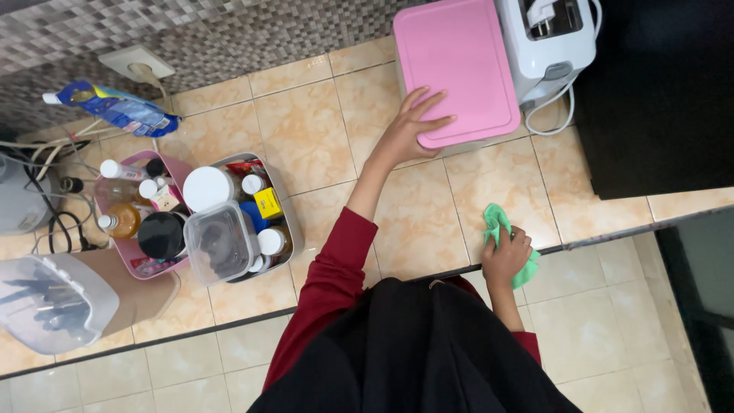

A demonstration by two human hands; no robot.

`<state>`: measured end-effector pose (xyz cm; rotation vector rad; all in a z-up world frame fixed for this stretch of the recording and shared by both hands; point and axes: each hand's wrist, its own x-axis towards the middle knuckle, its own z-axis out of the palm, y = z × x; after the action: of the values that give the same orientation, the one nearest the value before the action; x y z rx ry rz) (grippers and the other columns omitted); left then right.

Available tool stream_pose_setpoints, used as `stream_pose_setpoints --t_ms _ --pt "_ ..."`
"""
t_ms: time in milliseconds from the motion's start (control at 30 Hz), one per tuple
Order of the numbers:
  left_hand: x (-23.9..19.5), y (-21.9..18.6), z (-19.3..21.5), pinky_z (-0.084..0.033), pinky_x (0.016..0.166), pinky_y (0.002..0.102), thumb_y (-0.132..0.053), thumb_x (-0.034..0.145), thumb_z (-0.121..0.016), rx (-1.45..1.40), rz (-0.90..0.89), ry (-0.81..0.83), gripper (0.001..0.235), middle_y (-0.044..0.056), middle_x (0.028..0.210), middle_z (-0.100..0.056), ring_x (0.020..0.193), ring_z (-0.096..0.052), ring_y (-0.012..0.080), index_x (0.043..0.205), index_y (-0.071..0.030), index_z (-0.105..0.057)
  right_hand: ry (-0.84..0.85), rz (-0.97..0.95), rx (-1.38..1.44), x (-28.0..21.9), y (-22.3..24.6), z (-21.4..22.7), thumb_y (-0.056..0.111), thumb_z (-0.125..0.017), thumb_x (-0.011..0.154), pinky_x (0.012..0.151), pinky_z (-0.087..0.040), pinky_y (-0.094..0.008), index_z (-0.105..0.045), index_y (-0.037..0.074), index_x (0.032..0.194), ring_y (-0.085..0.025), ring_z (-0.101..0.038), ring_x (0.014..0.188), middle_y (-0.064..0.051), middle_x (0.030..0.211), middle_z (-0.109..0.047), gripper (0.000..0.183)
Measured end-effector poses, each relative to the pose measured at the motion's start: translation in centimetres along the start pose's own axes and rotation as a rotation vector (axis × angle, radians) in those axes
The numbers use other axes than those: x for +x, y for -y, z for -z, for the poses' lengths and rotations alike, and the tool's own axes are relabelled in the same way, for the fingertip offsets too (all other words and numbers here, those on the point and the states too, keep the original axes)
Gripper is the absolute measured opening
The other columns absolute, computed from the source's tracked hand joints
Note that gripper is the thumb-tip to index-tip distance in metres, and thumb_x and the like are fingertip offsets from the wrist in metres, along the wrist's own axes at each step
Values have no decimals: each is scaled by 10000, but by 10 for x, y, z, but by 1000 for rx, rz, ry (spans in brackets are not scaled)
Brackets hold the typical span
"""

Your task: Organizing various jars, bottles, and food containers on a countertop and wiping the surface with a cloth.

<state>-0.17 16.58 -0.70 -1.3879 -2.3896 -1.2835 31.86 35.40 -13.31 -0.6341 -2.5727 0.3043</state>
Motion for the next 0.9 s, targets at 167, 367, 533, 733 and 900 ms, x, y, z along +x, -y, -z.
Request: stream_pose_setpoints --t_ms 167,367,533,733,900 --pt "23 31 -4 -309 1289 480 -190 595 -968 -32 51 38 747 -1 1611 -419 1548 -254 354 1283 -379 -748 20 0 -16 2 1 -2 145 -731 826 881 -412 -491 -709 78 1152 -367 -556 1082 -134 1203 -625 334" --pt "44 65 -12 -185 1313 524 -160 500 -1027 -33 99 39 905 60 1711 -153 1589 -47 384 1317 -416 -734 20 39 -10 0 -2 -1 131 -720 852 871 -414 -490 -720 69 1236 -367 -554 1068 -139 1197 -619 388" --pt "45 67 -25 -178 1259 553 -174 414 -1039 21 146 -52 992 168 1659 111 1529 67 482 1295 -475 -697 1 61 -31 -1 -3 -4 162 -734 849 892 -424 -498 -719 67 1152 -373 -550 1066 -135 1198 -625 318" --pt "-18 -24 -7 -194 1203 704 -298 671 -947 178 275 -454 1060 203 1676 -6 1527 -148 480 1555 -316 -363 -16 123 10 -4 -22 -18 193 -709 872 862 -415 -513 -731 43 1162 -386 -548 1084 -147 1210 -622 328" --pt "-171 -79 -33 -387 1216 437 -141 954 -738 -83 559 -931 611 118 1505 -473 1409 -468 288 1490 -98 -448 2 174 17 -7 -31 -22 222 -709 908 862 -413 -521 -717 34 1136 -394 -540 1076 -161 1213 -608 295"
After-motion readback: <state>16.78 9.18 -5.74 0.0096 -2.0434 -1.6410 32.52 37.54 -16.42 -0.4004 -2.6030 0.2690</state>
